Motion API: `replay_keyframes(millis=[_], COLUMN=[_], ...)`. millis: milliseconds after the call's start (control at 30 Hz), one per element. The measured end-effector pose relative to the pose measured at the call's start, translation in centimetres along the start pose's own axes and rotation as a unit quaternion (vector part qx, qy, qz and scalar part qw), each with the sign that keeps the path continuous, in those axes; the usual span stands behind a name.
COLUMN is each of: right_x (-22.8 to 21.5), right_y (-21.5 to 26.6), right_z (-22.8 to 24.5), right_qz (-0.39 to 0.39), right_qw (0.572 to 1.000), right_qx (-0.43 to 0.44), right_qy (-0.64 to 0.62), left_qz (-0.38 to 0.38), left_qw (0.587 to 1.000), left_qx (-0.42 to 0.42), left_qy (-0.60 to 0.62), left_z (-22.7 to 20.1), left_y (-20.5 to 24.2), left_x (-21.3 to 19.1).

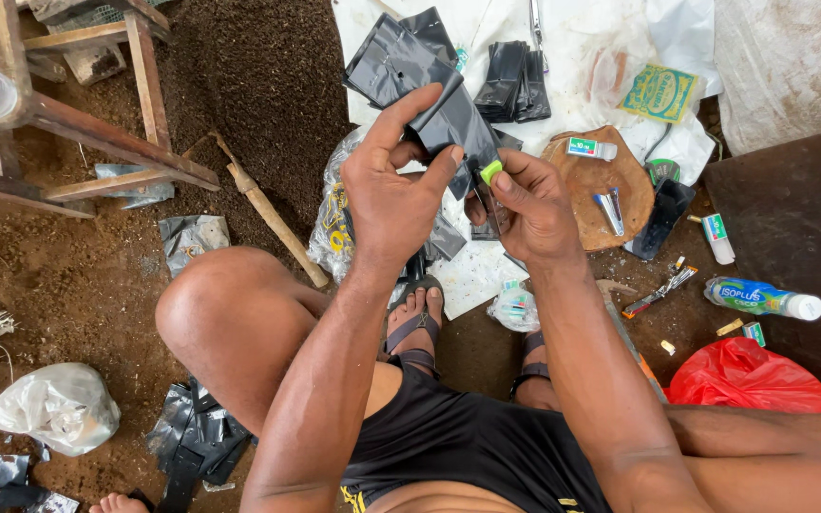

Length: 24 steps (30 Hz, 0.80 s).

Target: The person sits on the ground and uses a small green tool to press or adjust components on black rectangular hardware pieces. They handle several pieces one at a time, occasionally picking up and setting down small metal parts and tools.

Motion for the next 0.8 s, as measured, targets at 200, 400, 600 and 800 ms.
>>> replay_keyframes(millis=[200, 400, 600, 800], right_x=[-0.18, -0.22, -0.1, 0.3], right_y=[-0.06, -0.03, -0.06, 0.09], right_z=[0.2, 0.06, 0.06, 0.44], right_qz=[-0.011, -0.021, -0.032, -0.036], right_qw=[1.0, 1.0, 0.999, 0.999], right_qx=[-0.008, -0.004, 0.005, -0.021], right_qy=[-0.005, -0.011, 0.005, 0.032], left_qz=[0.0, 0.0, 0.004, 0.006], left_qw=[1.0, 1.0, 1.0, 0.999], left_qx=[0.0, -0.005, -0.003, -0.019], left_qy=[-0.012, -0.02, -0.009, -0.027], left_z=[-0.14, -0.33, -0.39, -0.15], left_y=[0.02, 0.19, 0.13, 0.11], left_x=[0.0, 0.1, 0.22, 0.34])
Point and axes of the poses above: each hand's wrist, its own y-axis away from the middle knuckle, its own x-axis out of the palm, z = x × y, the point moved 9 cm from there along -y, towards the middle knuckle, and after that the axes turned 4 degrees about -y, right-handed, at the moved point
